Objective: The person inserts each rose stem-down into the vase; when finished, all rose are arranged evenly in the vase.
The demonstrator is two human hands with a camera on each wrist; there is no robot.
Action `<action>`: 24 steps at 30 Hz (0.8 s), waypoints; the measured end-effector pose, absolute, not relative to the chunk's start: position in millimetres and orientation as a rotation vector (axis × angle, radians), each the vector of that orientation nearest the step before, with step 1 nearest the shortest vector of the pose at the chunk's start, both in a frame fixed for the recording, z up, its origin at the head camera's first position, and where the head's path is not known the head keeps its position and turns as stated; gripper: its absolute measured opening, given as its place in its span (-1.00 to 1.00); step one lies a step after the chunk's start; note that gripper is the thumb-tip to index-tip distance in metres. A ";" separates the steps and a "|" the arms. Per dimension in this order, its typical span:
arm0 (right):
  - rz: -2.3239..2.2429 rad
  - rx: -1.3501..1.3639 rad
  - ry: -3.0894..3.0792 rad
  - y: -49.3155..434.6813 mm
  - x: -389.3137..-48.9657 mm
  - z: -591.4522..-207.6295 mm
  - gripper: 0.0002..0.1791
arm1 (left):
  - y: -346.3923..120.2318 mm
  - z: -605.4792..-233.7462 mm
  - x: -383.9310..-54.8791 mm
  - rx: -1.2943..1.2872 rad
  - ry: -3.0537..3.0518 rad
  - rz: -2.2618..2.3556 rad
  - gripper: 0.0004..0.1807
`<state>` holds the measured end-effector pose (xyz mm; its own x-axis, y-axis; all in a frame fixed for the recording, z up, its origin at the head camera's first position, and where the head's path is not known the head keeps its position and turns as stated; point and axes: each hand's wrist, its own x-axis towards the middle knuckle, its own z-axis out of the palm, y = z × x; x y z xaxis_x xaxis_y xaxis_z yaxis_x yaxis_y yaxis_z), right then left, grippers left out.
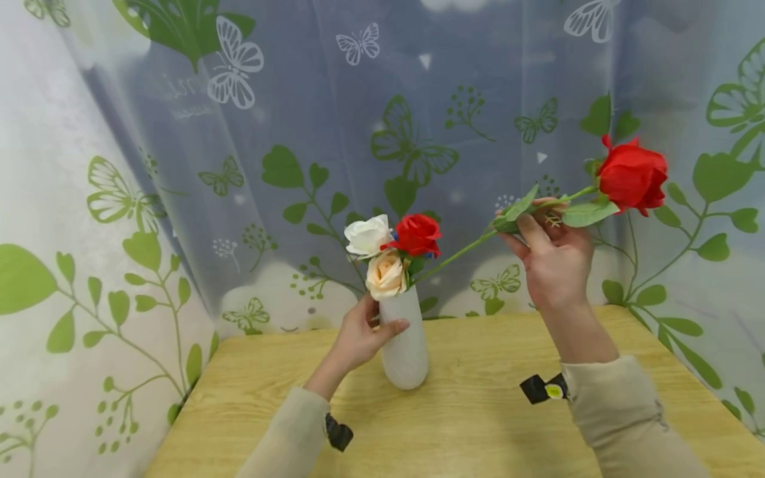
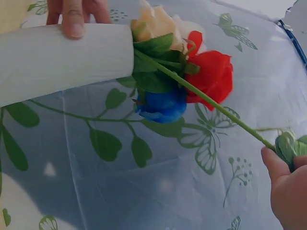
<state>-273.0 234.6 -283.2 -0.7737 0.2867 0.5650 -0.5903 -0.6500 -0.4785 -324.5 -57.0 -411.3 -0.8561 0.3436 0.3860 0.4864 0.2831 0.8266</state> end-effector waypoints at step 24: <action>1.933 0.616 -1.671 179.8 -279.6 -295.2 -0.76 | -56.8 -410.5 -324.3 -0.803 -2.385 -1.633 -0.25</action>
<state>-279.6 179.8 -295.2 -0.7684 0.0825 0.6346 -0.6399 -0.1146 -0.7598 -324.3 -56.8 -410.5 -0.8475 0.3467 0.4020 0.5002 0.2681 0.8233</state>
